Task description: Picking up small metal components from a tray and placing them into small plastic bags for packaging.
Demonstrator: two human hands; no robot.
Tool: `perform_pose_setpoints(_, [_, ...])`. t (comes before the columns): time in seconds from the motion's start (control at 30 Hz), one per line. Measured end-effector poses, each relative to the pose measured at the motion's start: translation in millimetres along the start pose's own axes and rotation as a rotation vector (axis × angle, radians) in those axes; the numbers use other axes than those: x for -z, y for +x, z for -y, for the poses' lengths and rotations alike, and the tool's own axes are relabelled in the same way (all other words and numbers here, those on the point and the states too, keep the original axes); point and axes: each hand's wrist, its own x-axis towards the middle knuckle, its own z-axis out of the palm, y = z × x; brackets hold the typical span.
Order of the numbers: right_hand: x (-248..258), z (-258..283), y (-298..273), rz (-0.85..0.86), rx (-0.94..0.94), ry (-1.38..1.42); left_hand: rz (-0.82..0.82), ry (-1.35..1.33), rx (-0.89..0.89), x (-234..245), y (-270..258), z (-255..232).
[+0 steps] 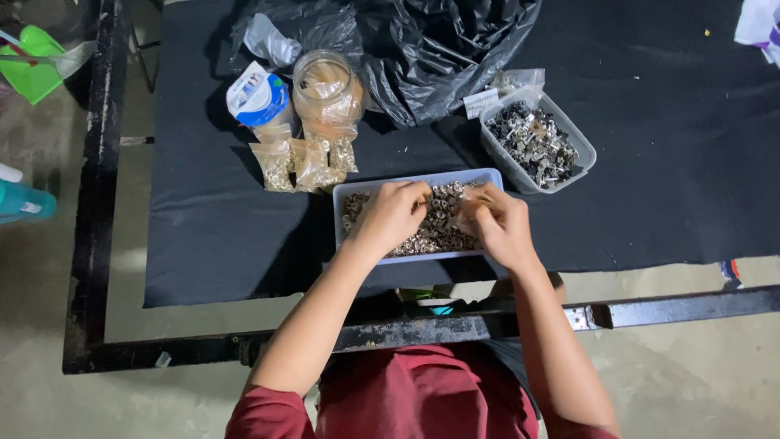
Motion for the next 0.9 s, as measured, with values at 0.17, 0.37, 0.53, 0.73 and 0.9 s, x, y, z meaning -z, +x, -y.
perform_pose_setpoints(0.17, [3.0, -6.5, 0.0, -0.037, -0.054, 0.061, 0.140, 0.183, -0.001, -29.3, 15.1, 8.2])
perform_pose_setpoints(0.37, [2.3, 0.0, 0.3, -0.053, -0.038, 0.054, 0.199, 0.196, -0.031, -32.9, 17.4, -1.7])
perform_pose_setpoints(0.53, [-1.7, -0.7, 1.7, -0.053, -0.052, -0.001, 0.203, 0.187, -0.028, -3.9, 9.6, -32.0])
perform_pose_setpoints(0.73, [0.0, 11.6, 4.6, -0.053, -0.172, 0.106, 0.073, -0.029, -0.038, 10.5, 5.0, -29.9])
perform_pose_setpoints(0.9, [-6.7, 3.0, 7.0, 0.087, -0.170, 0.002, -0.160, -0.291, -0.021, 7.5, -6.3, -14.4])
